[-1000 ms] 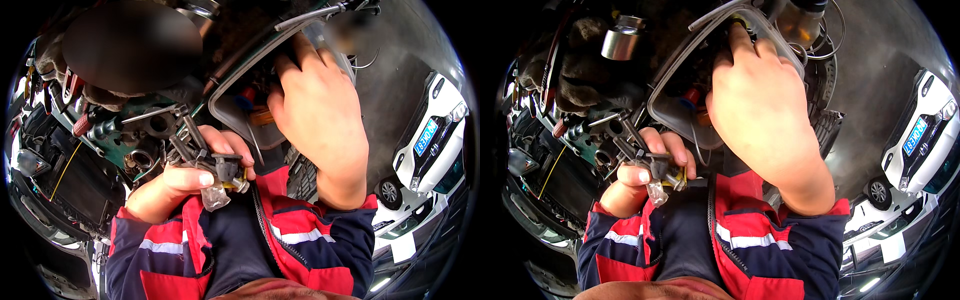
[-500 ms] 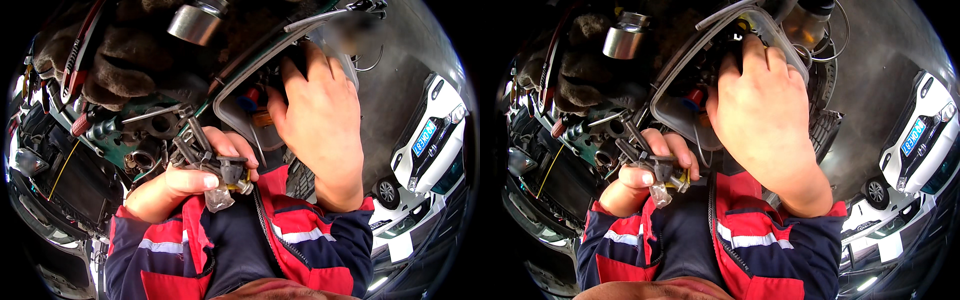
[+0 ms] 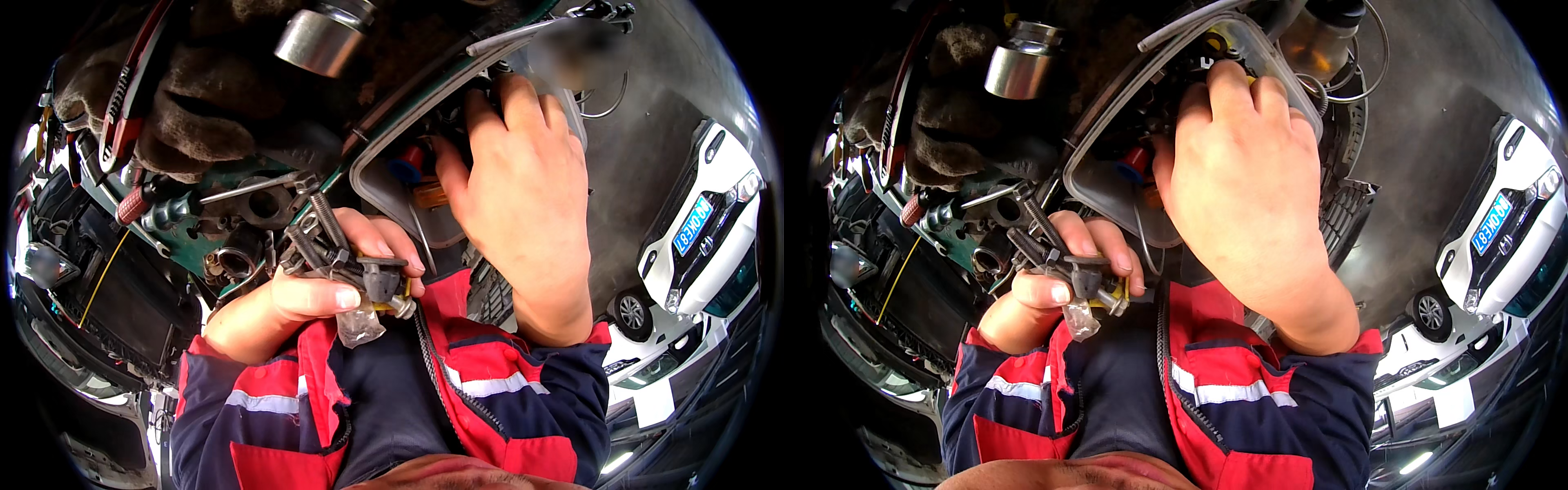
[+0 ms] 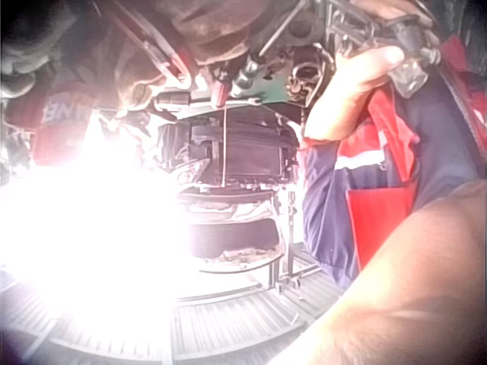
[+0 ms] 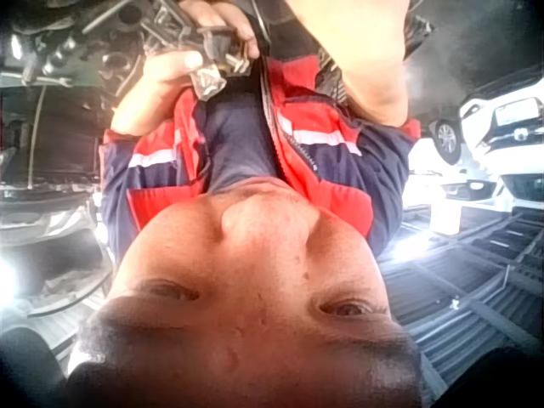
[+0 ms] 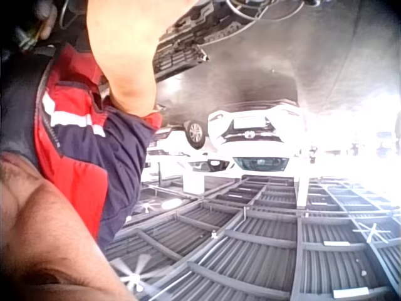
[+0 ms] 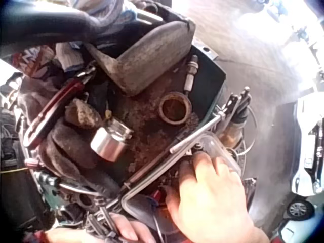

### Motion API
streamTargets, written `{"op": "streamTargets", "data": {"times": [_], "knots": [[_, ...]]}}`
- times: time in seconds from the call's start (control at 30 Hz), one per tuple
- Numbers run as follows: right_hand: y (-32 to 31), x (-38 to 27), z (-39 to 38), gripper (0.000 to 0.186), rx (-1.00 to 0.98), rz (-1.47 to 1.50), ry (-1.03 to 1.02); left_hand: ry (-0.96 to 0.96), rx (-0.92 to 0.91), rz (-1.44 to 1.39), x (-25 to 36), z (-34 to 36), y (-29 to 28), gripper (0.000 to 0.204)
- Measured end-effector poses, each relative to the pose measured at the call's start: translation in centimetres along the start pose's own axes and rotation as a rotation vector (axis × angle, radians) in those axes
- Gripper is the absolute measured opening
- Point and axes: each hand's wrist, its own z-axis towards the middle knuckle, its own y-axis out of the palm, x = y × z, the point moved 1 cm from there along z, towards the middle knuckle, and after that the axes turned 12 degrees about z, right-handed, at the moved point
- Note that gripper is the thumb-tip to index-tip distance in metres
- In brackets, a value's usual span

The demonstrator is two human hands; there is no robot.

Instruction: The person handles various small mechanical components from a tray, including a spring and a rubber seal, and fits them onto a larger assembly.

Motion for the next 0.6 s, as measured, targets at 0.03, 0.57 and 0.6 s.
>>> {"op": "streamTargets", "data": {"times": [0.03, 0.57, 0.6], "knots": [[0.0, 0.0, 0.0, 0.034, 0.001, -0.008, 0.005, -0.002, -0.001, -0.001, 0.0, 0.0, 0.0, 0.039], [-0.9, 0.0, -2.0, 0.036, -0.022, 0.12, -0.132, -0.073, 0.077, 0.049, 0.5, -0.2, 0.4, 0.039], [-1.0, 0.0, -2.1, 0.036, -0.014, 0.114, -0.141, -0.055, 0.076, 0.052, 0.5, -0.1, 0.5, 0.039]]}}
